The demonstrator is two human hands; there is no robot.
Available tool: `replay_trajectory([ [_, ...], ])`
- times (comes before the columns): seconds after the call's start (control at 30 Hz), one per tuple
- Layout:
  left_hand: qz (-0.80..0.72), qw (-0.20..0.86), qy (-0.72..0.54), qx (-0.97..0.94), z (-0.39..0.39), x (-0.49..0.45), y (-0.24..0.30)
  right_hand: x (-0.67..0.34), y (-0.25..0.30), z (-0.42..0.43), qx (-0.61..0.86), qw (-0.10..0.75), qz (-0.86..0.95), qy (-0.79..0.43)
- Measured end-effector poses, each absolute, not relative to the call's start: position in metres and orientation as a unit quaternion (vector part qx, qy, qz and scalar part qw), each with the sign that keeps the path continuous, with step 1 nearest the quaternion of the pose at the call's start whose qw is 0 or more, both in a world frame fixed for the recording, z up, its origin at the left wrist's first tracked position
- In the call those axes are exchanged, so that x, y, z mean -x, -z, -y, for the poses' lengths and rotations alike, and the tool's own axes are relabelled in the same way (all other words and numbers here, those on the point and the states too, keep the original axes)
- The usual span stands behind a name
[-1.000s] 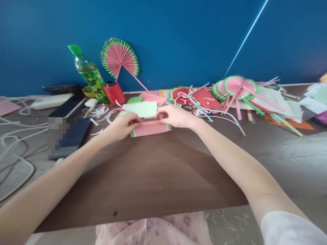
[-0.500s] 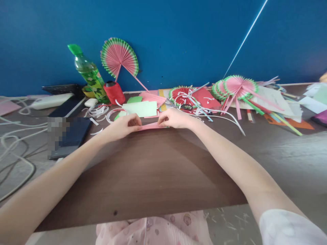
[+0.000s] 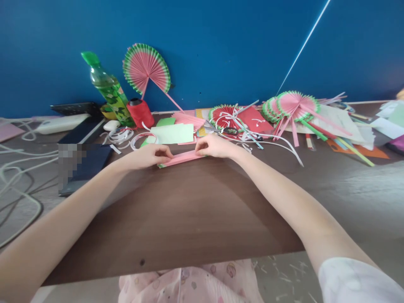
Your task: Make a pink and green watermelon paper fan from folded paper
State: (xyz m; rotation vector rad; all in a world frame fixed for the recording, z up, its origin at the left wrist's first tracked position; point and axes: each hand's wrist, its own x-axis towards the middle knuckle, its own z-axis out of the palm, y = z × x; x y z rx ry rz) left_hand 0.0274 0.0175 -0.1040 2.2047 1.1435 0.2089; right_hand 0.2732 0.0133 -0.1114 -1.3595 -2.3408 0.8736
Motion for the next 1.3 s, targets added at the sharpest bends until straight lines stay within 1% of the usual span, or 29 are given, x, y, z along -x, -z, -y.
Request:
replay_trajectory([
  [0.53,-0.422,0.31,-0.067,-0.849,-0.0191,-0.024,0.1097,-0.2729,0.1138,-0.0161,0.494,0.152,0.8,-0.305],
  [1.0,-0.415,0.339,-0.066,-0.842,-0.0159,-0.0267,0.1102,-0.2717,0.112,-0.0161,0.493,0.131,0.807,-0.297],
  [1.3,-0.387,0.346,-0.083,-0.85,-0.0154,-0.0289,0.1125,-0.2717,0.118,-0.021,0.5,0.139,0.803,-0.293],
])
